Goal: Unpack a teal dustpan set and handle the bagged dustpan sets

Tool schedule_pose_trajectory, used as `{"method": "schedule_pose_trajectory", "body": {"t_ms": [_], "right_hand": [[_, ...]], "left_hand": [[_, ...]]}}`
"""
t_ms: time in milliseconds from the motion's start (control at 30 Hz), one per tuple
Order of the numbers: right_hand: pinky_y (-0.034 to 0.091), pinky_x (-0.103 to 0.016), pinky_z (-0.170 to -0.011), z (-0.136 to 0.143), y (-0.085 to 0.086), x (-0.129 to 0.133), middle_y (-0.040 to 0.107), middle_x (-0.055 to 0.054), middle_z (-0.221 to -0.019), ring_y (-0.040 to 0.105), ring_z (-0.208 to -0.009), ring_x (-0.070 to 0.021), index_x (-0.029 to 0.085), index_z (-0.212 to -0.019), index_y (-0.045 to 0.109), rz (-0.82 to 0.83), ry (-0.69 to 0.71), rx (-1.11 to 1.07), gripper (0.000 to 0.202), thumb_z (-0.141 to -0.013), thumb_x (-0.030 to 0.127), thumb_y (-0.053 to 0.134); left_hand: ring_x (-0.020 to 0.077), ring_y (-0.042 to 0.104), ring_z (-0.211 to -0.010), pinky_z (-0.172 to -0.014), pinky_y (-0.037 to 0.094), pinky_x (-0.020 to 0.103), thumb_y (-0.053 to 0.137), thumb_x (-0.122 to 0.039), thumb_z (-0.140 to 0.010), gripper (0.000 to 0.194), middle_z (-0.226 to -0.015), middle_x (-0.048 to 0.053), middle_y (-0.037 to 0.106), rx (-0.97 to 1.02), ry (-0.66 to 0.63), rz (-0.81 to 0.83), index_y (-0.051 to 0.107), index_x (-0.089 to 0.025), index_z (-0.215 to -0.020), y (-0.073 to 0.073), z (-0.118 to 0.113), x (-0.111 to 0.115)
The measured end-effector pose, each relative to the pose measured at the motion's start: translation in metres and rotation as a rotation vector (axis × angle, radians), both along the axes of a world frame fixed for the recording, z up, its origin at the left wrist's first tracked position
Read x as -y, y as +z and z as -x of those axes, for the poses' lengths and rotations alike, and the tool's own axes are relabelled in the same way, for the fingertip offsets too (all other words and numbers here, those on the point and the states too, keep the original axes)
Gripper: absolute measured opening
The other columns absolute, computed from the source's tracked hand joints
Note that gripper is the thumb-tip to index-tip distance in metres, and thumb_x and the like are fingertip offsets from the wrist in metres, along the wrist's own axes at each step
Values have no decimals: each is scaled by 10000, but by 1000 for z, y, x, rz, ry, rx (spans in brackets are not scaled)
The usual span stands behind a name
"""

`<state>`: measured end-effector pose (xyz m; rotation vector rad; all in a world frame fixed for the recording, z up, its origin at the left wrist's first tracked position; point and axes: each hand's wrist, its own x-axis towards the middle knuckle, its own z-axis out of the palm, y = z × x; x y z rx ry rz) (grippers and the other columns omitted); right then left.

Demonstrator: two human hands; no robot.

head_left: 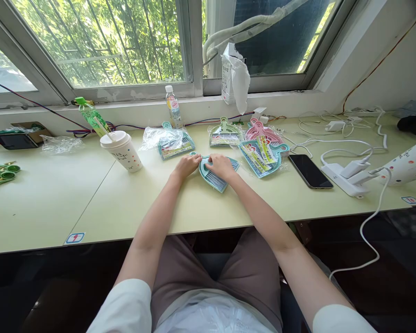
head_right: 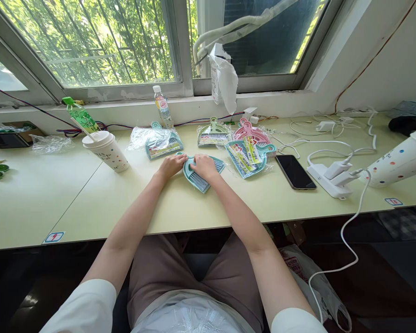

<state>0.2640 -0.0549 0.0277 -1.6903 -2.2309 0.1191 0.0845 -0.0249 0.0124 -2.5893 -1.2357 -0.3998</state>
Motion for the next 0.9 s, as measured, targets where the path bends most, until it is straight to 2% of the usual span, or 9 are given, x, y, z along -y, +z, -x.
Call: {"method": "schedule_pose_trajectory", "body": {"t_ms": [167,367,500,600,700,733,800,900], "right_hand": [[455,-309,-830,0,0,0,713,-100,-1088,635,-1043,-244,180,-986,640,-7,10,4,211,-918,357,547],[459,-311,-823,-1,-2,-2,706,-103,-1097,642,-1023,-243,186,-971,638,2,27,-2,189,-901,332,542],[460,-308,-802,-1,-4,-4,713,-87,-1083,653,-1012,-243,203,-939,629,23,2,-54,153,-874,325,564],[458,-308,-784,-2,-1,-3,724,-56,-1031,666,-982,-243,220,-1002,602,-5,-24,-168,198,-852,349,594],[457,-303,-769,-2,5,0,717,-45,-999,673,-935,-230,228,-1126,537,-78,-71,-294,291,-871,363,571],[458,-302,-771,-2,7,2,711,-50,-1002,671,-934,-227,224,-1147,518,-109,-95,-326,300,-884,363,553],[462,-305,-786,-3,11,4,699,-66,-1020,664,-952,-226,211,-1169,493,-161,-159,-374,303,-908,362,522],[470,-318,-823,-6,13,4,681,-88,-1052,652,-985,-232,195,-1210,470,-178,-237,-412,325,-923,343,506]], "left_hand": [[228,674,-887,-694,465,312,433,-122,-938,268,-1073,132,701,-61,23,-6,678,-155,-1043,1,-2,1],[243,674,-822,-689,480,329,450,-109,-917,239,-913,141,699,-46,40,34,683,-134,-961,2,-4,2],[251,674,-929,-775,516,356,417,-95,-923,272,-1019,147,699,-10,-4,18,677,-147,-983,-2,-1,0],[263,609,-1156,-947,497,395,435,-95,-911,279,-1222,145,649,222,-15,-21,664,-178,-1047,-1,-2,0],[266,460,-1353,-1096,409,430,496,-139,-895,370,-1427,118,519,659,43,-8,576,-226,-1245,7,-11,2],[265,462,-1349,-1096,411,433,505,-171,-902,410,-1437,118,507,817,56,77,527,-236,-1307,10,-16,4],[272,546,-1259,-1018,475,435,479,-281,-945,430,-1378,128,553,1086,51,399,458,-242,-1373,15,-26,7],[294,635,-1113,-853,547,410,498,-447,-942,467,-1265,118,623,1262,-11,923,473,-248,-1364,14,-39,12]]}}
